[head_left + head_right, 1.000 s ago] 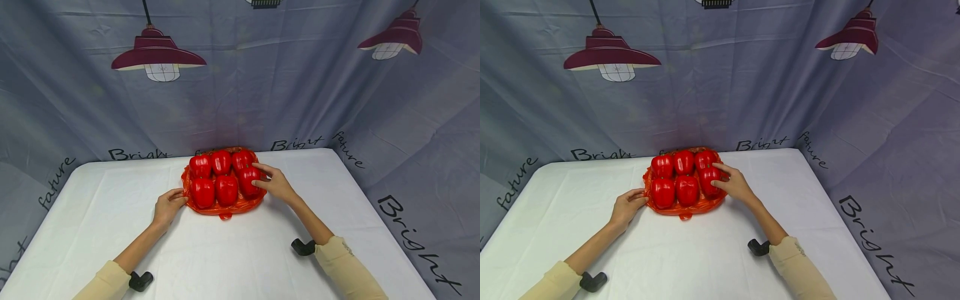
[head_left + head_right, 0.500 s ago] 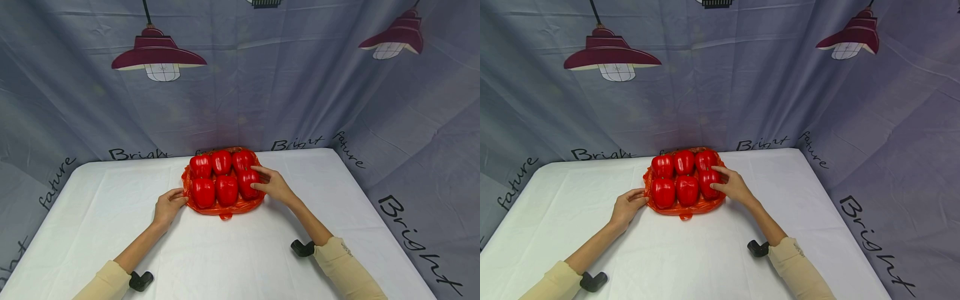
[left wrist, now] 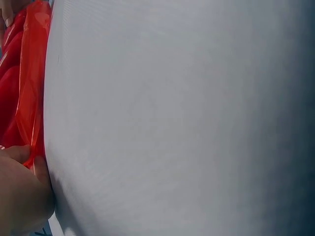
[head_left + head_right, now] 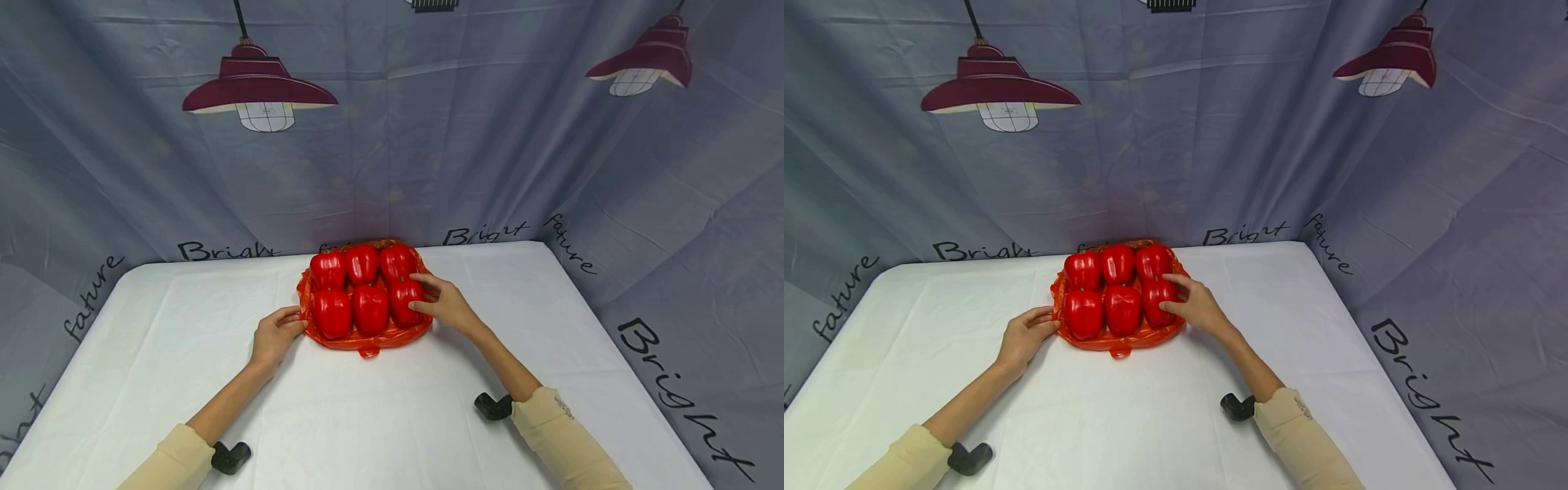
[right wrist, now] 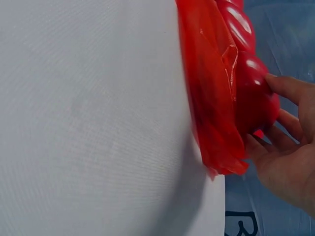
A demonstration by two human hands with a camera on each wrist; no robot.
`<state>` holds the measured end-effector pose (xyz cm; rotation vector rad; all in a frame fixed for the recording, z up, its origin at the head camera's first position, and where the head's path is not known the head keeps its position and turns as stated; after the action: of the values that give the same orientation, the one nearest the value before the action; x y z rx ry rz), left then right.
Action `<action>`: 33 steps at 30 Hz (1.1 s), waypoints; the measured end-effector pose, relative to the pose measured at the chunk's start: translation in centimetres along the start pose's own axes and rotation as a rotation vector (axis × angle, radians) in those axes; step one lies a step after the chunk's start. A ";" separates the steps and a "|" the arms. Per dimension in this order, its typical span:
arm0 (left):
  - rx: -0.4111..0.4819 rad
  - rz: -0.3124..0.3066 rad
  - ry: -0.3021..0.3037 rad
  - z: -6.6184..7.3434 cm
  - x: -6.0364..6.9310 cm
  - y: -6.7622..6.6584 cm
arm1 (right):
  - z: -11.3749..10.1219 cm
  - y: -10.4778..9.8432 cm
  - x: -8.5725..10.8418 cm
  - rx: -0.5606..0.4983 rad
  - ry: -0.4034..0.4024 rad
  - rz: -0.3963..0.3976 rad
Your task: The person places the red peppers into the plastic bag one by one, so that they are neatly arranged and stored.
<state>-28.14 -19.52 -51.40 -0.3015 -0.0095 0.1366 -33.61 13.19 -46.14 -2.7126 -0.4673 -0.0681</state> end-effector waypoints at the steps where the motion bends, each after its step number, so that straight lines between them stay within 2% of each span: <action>1: 0.002 0.001 -0.001 0.0 0.0 0.0 | 0.1 0.0 0.0 0.005 0.004 0.002; 25: 0.041 -0.019 0.011 -0.1 0.0 0.2 | 0.5 0.0 -0.1 0.046 0.031 0.012; 33: 0.039 -0.012 0.007 0.0 -0.1 0.1 | 0.6 0.1 -0.2 0.064 0.007 0.015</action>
<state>-28.27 -19.43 -51.48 -0.2630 -0.0017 0.1239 -33.78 13.29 -46.76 -2.6519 -0.4396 -0.0571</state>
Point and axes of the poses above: each hand's wrist, its own x-axis away from the middle knuckle, its own y-axis out of the palm, z = x × y, the point moved 9 cm from there along -x, towards the middle knuckle, and after that the axes turned 8 degrees about y, right-handed, at the moved point
